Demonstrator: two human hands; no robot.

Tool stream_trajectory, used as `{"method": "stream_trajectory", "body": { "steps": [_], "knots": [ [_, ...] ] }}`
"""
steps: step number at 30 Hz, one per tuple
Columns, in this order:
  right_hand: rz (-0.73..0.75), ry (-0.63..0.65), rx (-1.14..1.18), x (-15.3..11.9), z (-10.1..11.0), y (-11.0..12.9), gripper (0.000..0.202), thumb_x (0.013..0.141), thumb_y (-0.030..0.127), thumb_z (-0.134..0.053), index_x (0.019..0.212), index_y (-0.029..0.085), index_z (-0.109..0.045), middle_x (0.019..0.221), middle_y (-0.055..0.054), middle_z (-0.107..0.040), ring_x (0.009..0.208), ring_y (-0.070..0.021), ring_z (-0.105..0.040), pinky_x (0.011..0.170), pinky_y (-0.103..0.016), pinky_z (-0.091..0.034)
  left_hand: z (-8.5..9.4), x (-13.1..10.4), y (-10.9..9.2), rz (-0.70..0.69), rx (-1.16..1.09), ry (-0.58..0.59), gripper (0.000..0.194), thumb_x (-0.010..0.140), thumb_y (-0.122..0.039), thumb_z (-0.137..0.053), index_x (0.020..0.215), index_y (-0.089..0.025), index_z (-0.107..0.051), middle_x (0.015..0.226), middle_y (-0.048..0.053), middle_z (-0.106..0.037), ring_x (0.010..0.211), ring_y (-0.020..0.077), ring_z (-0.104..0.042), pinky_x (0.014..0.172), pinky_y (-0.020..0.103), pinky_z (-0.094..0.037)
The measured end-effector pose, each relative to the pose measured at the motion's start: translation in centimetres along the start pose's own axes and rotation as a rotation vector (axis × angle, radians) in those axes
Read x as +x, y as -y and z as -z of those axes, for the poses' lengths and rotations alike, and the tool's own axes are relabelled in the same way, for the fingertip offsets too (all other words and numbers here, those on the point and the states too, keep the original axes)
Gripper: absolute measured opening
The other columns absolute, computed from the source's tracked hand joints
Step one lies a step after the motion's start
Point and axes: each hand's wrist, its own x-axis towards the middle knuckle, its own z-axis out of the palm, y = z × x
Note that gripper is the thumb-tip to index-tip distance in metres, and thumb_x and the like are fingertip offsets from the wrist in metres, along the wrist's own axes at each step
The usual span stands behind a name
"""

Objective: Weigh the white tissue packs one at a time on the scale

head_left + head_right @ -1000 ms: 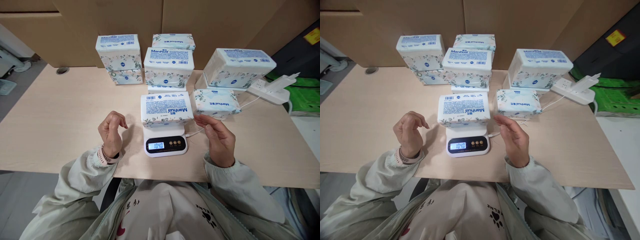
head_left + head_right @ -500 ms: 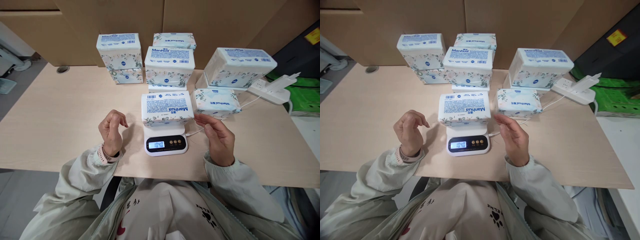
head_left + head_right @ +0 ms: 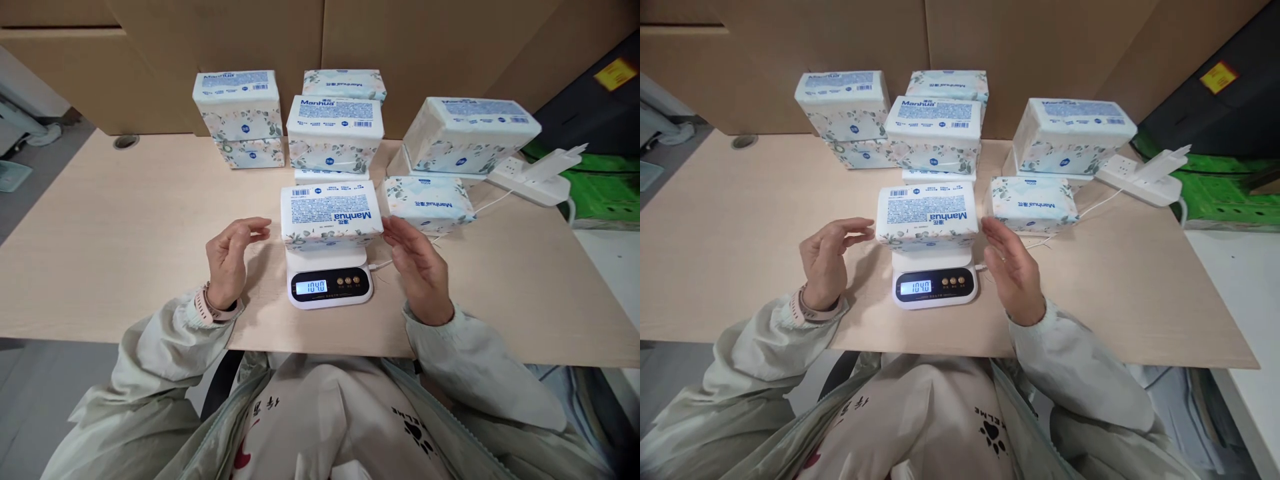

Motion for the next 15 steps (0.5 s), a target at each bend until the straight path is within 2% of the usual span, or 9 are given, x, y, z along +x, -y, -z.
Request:
{"method": "stream_trajectory", "body": {
  "steps": [3, 5, 6, 8, 10, 13, 15],
  "knots": [
    [-0.039, 0.182, -0.031, 0.1, -0.5, -0.4, 0.067, 0.107, 0.046, -0.065, 0.170, 0.039, -0.042, 0.178, 0.000, -0.045, 0.166, -0.0271, -0.042, 0.140, -0.056, -0.035, -0.5, -0.6, 0.0, 0.069, -0.073, 0.168, 0.037, 0.107, -0.050, -0.066, 0.130, -0.027, -0.083, 0.138, 0.007, -0.079, 0.129, 0.0275, -0.076, 0.114, 0.048, -0.064],
    [-0.044, 0.258, -0.055, 0.1, -0.7, -0.5, 0.073, 0.108, 0.047, -0.061, 0.174, 0.037, -0.031, 0.181, 0.000, -0.038, 0.170, -0.0283, -0.036, 0.141, -0.058, -0.030, -1.0, -1.1, -0.5, 0.044, -0.107, 0.257, 0.038, 0.107, -0.047, -0.067, 0.140, -0.031, -0.078, 0.146, 0.004, -0.074, 0.140, 0.0299, -0.070, 0.121, 0.053, -0.060],
    [-0.016, 0.250, -0.066, 0.1, -0.8, -0.5, 0.075, 0.108, 0.047, -0.060, 0.175, 0.037, -0.029, 0.181, -0.001, -0.038, 0.170, -0.0291, -0.036, 0.141, -0.058, -0.030, -1.4, -1.3, -1.0, 0.013, -0.121, 0.288, 0.039, 0.107, -0.045, -0.067, 0.143, -0.033, -0.075, 0.149, 0.003, -0.072, 0.143, 0.0307, -0.069, 0.122, 0.054, -0.059],
    [0.094, 0.115, -0.092, 0.2, -0.7, -0.3, 0.077, 0.106, 0.047, -0.064, 0.174, 0.036, -0.031, 0.178, -0.004, -0.045, 0.167, -0.0317, -0.041, 0.139, -0.059, -0.034, -2.3, -1.3, -2.4, -0.076, -0.148, 0.343, 0.042, 0.107, -0.043, -0.067, 0.149, -0.036, -0.070, 0.154, 0.000, -0.068, 0.147, 0.0322, -0.065, 0.122, 0.055, -0.060],
    [0.200, -0.124, -0.124, 0.8, -0.1, 0.0, 0.076, 0.101, 0.050, -0.069, 0.169, 0.035, -0.039, 0.170, -0.008, -0.052, 0.161, -0.0355, -0.048, 0.135, -0.060, -0.040, -3.9, -0.6, -4.0, -0.175, -0.161, 0.426, 0.045, 0.107, -0.043, -0.068, 0.152, -0.037, -0.067, 0.159, -0.001, -0.063, 0.153, 0.0341, -0.058, 0.121, 0.054, -0.061],
    [0.254, -0.458, -0.183, 2.3, 1.8, 0.3, 0.064, 0.096, 0.053, -0.074, 0.154, 0.034, -0.054, 0.157, -0.013, -0.060, 0.151, -0.0395, -0.058, 0.129, -0.062, -0.046, -7.5, 1.9, -5.3, -0.274, -0.168, 0.597, 0.050, 0.107, -0.047, -0.067, 0.157, -0.039, -0.063, 0.166, -0.005, -0.056, 0.161, 0.0359, -0.047, 0.123, 0.054, -0.059],
    [0.262, -0.582, -0.204, 3.5, 3.5, 0.0, 0.055, 0.094, 0.052, -0.076, 0.144, 0.033, -0.060, 0.148, -0.013, -0.064, 0.146, -0.0397, -0.062, 0.127, -0.064, -0.046, -10.5, 3.9, -5.0, -0.275, -0.181, 0.696, 0.054, 0.107, -0.054, -0.066, 0.159, -0.040, -0.061, 0.170, -0.006, -0.051, 0.164, 0.0368, -0.042, 0.127, 0.058, -0.054]
  ]
}}
